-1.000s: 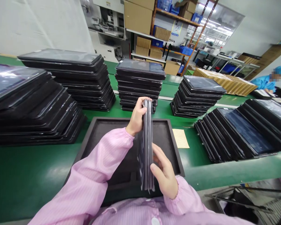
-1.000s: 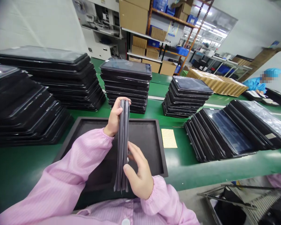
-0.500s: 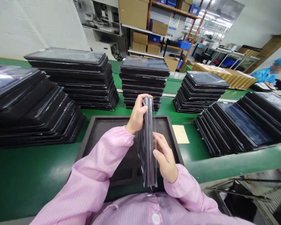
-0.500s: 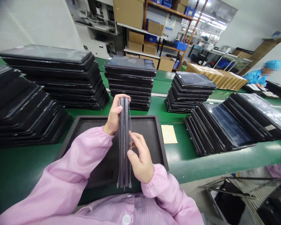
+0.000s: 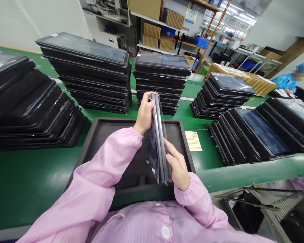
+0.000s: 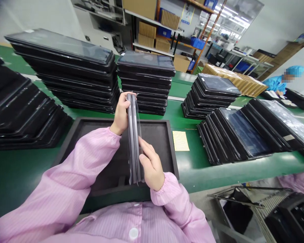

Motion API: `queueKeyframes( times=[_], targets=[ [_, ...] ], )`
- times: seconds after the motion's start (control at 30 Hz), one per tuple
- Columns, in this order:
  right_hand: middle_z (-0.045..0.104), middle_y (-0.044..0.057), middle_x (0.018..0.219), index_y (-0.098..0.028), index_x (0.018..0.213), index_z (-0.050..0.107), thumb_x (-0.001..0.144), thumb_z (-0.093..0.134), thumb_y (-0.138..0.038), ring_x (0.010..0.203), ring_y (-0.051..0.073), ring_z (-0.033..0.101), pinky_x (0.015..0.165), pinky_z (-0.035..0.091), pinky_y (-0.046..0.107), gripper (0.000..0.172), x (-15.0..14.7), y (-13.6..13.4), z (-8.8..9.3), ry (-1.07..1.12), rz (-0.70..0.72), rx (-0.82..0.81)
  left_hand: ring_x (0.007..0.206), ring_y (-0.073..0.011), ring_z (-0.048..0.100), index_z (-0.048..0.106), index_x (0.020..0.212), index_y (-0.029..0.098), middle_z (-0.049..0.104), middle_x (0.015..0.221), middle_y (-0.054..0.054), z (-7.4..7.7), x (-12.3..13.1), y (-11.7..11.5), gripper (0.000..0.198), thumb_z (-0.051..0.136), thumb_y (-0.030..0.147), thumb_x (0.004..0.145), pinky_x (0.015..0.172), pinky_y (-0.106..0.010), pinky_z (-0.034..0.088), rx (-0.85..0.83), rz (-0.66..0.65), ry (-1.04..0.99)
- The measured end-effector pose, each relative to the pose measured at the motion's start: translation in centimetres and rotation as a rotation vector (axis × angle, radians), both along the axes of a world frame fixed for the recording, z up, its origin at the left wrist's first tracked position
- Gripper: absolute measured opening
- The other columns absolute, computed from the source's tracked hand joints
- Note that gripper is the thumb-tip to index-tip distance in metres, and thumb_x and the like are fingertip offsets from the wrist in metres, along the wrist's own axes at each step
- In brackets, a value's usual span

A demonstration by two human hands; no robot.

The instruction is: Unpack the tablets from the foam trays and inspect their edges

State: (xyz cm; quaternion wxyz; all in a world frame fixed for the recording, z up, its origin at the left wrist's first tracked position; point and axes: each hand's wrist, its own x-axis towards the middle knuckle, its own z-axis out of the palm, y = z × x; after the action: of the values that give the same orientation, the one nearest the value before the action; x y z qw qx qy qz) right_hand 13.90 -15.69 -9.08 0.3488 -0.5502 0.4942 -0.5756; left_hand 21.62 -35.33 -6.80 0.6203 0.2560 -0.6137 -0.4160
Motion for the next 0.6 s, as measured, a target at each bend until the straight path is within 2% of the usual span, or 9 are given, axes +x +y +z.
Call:
queueKeyframes(
  times=[0.13, 0.33, 0.6],
  targets=[
    [0.058, 0.0, 0.146, -0.027, 0.142, 0.058, 0.097, 0.05, -0.035, 0.14, 0.026, 0.05, 0.12, 0.038, 0.048, 0.046, 0.0, 0.2, -0.1, -0.035, -0.003, 0.024, 0.095, -0.0224, 0.058, 0.057, 0.097, 0.025, 0.062, 0.098, -0.003, -0.2, 0.1, -0.3, 0.022, 0.047, 0.039, 0.083, 0.089, -0.034, 0.045, -0.006, 0.041, 0.012],
    [0.051, 0.0, 0.153, -0.028, 0.149, 0.049, 0.099, 0.052, -0.038, 0.144, 0.024, 0.045, 0.121, 0.039, 0.045, 0.05, 0.1, 0.8, 0.1, -0.053, 0.059, 0.018, 0.1, -0.0238, 0.059, 0.058, 0.097, 0.025, 0.065, 0.102, -0.004, -0.6, 0.2, -0.7, 0.018, 0.049, 0.033, 0.083, 0.093, -0.036, 0.044, 0.019, 0.074, 0.005],
    [0.044, 0.005, 0.158, -0.024, 0.157, 0.032, 0.089, 0.061, -0.019, 0.146, 0.025, 0.041, 0.12, 0.039, 0.046, 0.075, 0.9, 1.5, 0.1, 0.134, 0.002, 0.017, 0.099, -0.0229, 0.06, 0.061, 0.097, 0.024, 0.067, 0.1, -0.002, -0.9, 0.2, -0.8, 0.018, 0.052, 0.032, 0.084, 0.092, -0.034, 0.045, -0.002, 0.102, 0.025]
  ],
)
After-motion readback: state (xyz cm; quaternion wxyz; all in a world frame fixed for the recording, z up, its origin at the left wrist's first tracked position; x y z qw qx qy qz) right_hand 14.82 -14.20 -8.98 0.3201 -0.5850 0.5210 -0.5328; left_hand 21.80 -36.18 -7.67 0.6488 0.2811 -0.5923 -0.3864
